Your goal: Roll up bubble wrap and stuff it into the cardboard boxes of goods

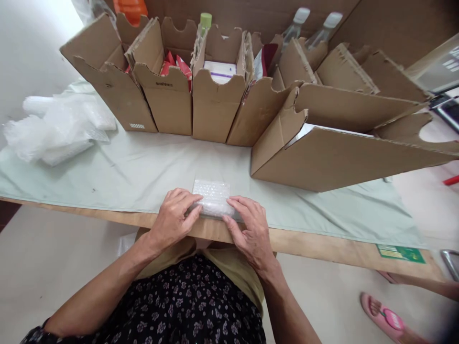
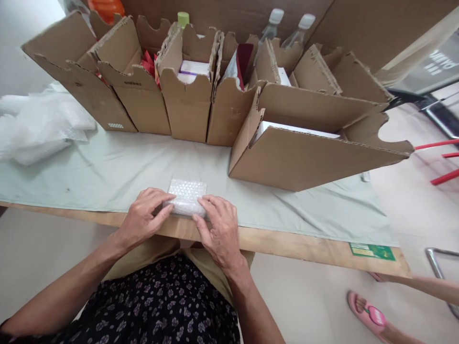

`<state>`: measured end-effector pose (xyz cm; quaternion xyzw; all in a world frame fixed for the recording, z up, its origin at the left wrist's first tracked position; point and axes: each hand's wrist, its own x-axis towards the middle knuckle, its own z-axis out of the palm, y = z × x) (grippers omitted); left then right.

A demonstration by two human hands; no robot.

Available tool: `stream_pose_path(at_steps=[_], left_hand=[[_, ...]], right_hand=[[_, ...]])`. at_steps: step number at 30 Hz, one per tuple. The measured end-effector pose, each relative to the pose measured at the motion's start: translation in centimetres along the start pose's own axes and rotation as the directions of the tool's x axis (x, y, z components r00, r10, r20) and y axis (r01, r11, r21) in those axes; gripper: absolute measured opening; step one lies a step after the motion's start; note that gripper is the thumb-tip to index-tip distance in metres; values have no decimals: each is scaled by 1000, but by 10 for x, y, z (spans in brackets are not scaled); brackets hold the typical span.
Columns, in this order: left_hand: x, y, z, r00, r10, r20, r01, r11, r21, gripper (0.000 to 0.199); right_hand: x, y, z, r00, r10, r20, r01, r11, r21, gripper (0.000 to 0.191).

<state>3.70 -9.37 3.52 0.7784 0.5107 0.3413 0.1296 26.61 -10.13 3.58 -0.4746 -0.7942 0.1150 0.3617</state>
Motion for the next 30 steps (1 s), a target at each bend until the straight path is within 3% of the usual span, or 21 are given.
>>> stream_pose_path(at_steps=[2, 6, 10, 13, 16, 20, 22, 27, 30], left_hand=[[10, -7, 6, 999, -50, -10, 50, 997, 50, 20], [18, -9, 9, 986, -150, -67, 155, 985, 74, 24], [0, 9, -4, 954, -254, -160, 233, 963, -134, 23], [-13, 25, -10, 922, -387, -37, 353, 873, -336, 19], [-13, 36, -8, 863, -494, 109, 478, 726, -495, 29], [-1, 48, 1, 851, -436, 293, 505, 524, -686, 35], [2, 53, 4, 849, -415, 327, 508, 468, -723, 31], [-2, 55, 8, 828, -465, 314, 530, 465, -709, 32], [-1, 54, 7, 862, -424, 279, 492, 563, -665, 30]], right_hand=[[2, -1, 2, 999, -42, -19, 40, 995, -95, 27], [13, 2, 13, 992, -80, 94, 97, 978, -186, 26], [21, 6, 18, 998, 55, 3, -55, 998, -45, 20], [17, 2, 15, 972, 229, -48, -220, 965, 141, 20], [8, -8, 10, 937, 347, -32, -324, 903, 282, 20], [-2, -21, 7, 942, 334, 27, -316, 858, 405, 16], [-5, -23, 7, 955, 292, 42, -282, 862, 420, 15], [-11, -16, -5, 959, 262, 111, -285, 873, 396, 18], [-12, -8, -25, 946, 281, 160, -323, 812, 486, 50]])
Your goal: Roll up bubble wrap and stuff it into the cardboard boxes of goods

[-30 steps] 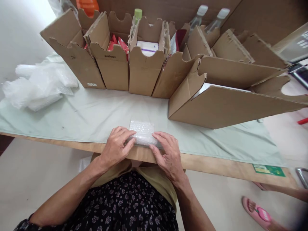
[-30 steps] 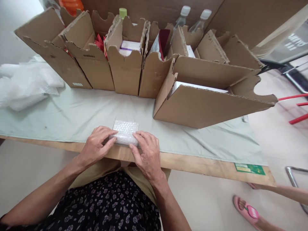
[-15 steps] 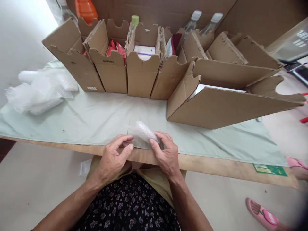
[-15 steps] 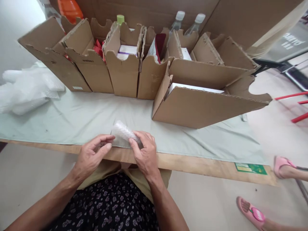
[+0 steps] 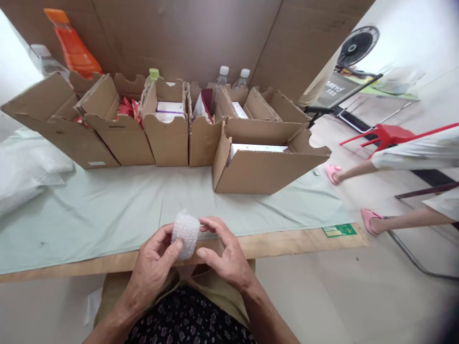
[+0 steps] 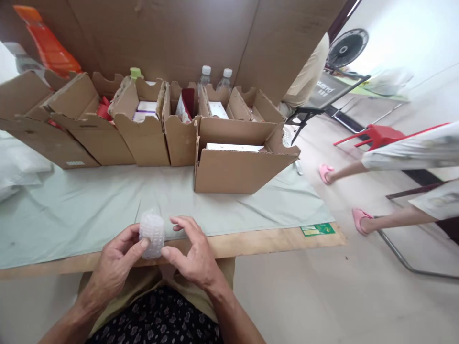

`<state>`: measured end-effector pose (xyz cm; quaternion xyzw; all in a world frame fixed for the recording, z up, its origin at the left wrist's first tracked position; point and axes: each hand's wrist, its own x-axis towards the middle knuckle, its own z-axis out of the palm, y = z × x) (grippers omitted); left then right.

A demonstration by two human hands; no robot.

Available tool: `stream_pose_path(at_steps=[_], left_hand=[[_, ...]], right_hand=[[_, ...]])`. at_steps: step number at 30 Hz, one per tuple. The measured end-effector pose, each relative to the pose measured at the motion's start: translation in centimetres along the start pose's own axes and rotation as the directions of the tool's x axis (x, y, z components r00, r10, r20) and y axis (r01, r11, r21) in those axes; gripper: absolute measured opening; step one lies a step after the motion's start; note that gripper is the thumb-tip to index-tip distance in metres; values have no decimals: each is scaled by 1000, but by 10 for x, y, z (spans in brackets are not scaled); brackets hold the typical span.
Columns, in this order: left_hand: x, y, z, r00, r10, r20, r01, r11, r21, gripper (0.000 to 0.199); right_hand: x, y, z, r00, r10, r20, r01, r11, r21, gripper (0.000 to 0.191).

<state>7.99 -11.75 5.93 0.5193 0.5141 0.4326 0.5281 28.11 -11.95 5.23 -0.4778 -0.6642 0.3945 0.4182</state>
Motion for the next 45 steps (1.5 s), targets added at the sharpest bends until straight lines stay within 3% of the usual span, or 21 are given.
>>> stream_pose_path(at_steps=[2, 4, 6, 10, 12, 15, 17, 19, 21, 23, 25, 27, 31, 33, 36, 38, 40, 43, 45], left_hand=[[1, 4, 1, 994, 86, 70, -93, 989, 113, 24], [2, 11, 6, 969, 159, 191, -200, 955, 220, 18], [3, 16, 11, 943, 187, 274, -265, 922, 284, 16], [7, 24, 19, 949, 162, 271, -254, 900, 353, 16], [13, 30, 18, 932, 176, 317, -291, 884, 366, 14], [31, 50, 13, 863, 362, 353, -483, 799, 360, 22], [50, 72, 13, 782, 549, 295, -623, 679, 388, 30], [75, 95, 19, 675, 698, 239, -718, 548, 429, 35], [101, 113, 31, 584, 782, 216, -772, 453, 447, 41], [127, 122, 45, 560, 792, 241, -788, 420, 450, 44], [146, 122, 57, 575, 763, 295, -783, 408, 470, 38], [155, 116, 65, 583, 746, 322, -773, 388, 502, 23], [156, 104, 69, 568, 774, 280, -765, 371, 526, 15], [154, 100, 70, 557, 792, 251, -772, 382, 508, 16], [152, 96, 73, 554, 808, 202, -773, 409, 485, 16], [152, 94, 75, 545, 820, 176, -779, 417, 468, 16], [151, 91, 77, 535, 829, 161, -788, 421, 450, 15], [152, 88, 78, 537, 832, 143, -787, 433, 440, 14], [153, 86, 79, 539, 833, 128, -784, 440, 437, 13]], right_hand=[[1, -5, -17, 998, 27, 61, -32, 995, 91, 72], [5, -12, -33, 988, 32, 148, -52, 990, 128, 82], [10, -19, -45, 973, 36, 227, -62, 992, 112, 69], [19, -27, -61, 950, 110, 292, -119, 993, 14, 20], [19, -29, -71, 945, 130, 301, -129, 991, -24, 14], [16, -35, -96, 957, 105, 270, -92, 994, -62, 12], [16, -44, -119, 983, 72, 169, -64, 997, -52, 11], [21, -56, -144, 999, 38, -27, -38, 999, -1, 11], [35, -69, -166, 957, -8, -290, 27, 998, 61, 16], [58, -78, -185, 865, -66, -498, 129, 987, 93, 21], [87, -82, -200, 813, -93, -574, 189, 976, 110, 26], [116, -83, -211, 843, -54, -535, 146, 980, 132, 27], [159, -82, -217, 946, 159, -283, -148, 987, 59, 17], [175, -85, -212, 958, 236, -161, -248, 967, -54, 10], [194, -98, -200, 960, 280, -34, -278, 923, -264, 9], [206, -110, -190, 960, 276, 36, -233, 868, -438, 11], [216, -121, -177, 962, 258, 87, -144, 754, -641, 13], [228, -133, -155, 978, 194, 73, -18, 430, -903, 10], [232, -137, -142, 990, 140, 31, 0, 218, -976, 4]])
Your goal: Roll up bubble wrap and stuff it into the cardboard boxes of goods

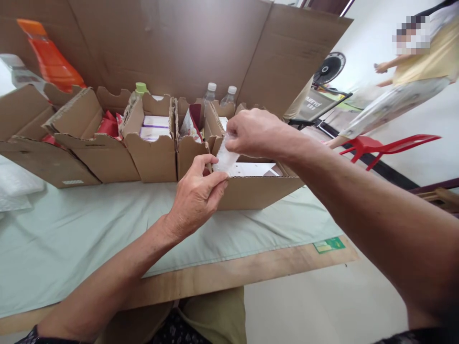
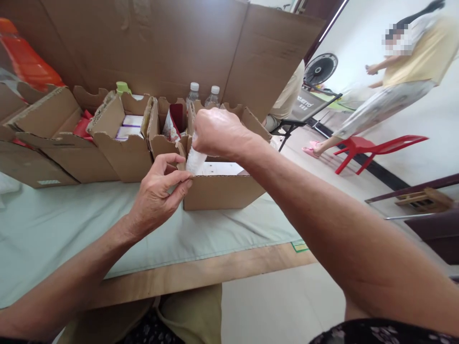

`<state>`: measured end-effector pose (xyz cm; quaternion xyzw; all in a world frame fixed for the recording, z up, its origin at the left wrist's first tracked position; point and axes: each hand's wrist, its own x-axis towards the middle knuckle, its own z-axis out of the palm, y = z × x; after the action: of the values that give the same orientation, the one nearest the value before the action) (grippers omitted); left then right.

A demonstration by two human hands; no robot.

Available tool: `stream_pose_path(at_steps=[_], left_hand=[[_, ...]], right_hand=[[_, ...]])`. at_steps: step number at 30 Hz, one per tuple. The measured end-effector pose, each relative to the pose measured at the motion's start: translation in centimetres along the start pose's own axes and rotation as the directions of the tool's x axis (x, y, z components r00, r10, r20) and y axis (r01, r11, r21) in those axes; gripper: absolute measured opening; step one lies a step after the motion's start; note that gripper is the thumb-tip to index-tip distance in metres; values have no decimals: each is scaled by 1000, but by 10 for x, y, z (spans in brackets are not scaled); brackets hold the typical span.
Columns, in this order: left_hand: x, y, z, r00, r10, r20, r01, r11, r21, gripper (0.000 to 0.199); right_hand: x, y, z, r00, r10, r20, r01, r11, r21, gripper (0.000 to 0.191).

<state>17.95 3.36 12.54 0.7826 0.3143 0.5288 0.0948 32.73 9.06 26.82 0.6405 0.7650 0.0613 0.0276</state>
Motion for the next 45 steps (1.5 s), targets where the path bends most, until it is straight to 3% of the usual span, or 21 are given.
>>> stream_pose_path(at_steps=[2, 4, 9, 16, 22, 27, 33, 39, 42, 44, 45], left_hand=[[-1, -1, 1, 1000, -2, -10, 2, 1000, -5, 13], [-1, -2, 1, 1000, 0, -12, 0, 1000, -13, 12], [-4, -3, -1, 999, -36, -5, 36, 997, -75, 12], [-5, -7, -4, 992, -108, -63, 94, 977, -193, 21], [-8, -7, -3, 987, -131, -91, 107, 966, -237, 31], [-15, -7, 6, 961, -250, -120, 207, 935, -286, 54], [-26, -7, 15, 939, -344, -30, 321, 902, -288, 65], [-29, -3, 20, 925, -380, 4, 362, 877, -314, 65], [-31, -1, 20, 912, -410, 12, 393, 866, -311, 66], [-34, -1, 19, 905, -425, 21, 411, 860, -303, 65], [-36, -1, 18, 903, -429, 31, 418, 858, -298, 65]], right_hand=[[0, -9, 0, 999, 20, -39, -24, 994, -107, 12], [-3, -14, -1, 1000, 16, -17, -17, 994, -109, 16], [-7, -20, -2, 979, -16, 201, 2, 998, 70, 11], [-1, -22, 33, 995, -44, 91, 31, 990, 139, 9], [-10, -2, 30, 954, -62, 294, -68, 908, 414, 23], [-9, -6, 30, 965, -94, 244, 30, 967, 255, 20], [-7, -17, 27, 919, -179, 350, 94, 965, 246, 31], [0, -20, 33, 933, -152, 327, 114, 985, 133, 23], [-4, -9, 29, 928, -215, 304, 160, 968, 196, 20], [-21, 5, 22, 958, -227, 174, 165, 935, 314, 19], [-34, 15, 20, 981, -187, 52, 154, 911, 384, 18]])
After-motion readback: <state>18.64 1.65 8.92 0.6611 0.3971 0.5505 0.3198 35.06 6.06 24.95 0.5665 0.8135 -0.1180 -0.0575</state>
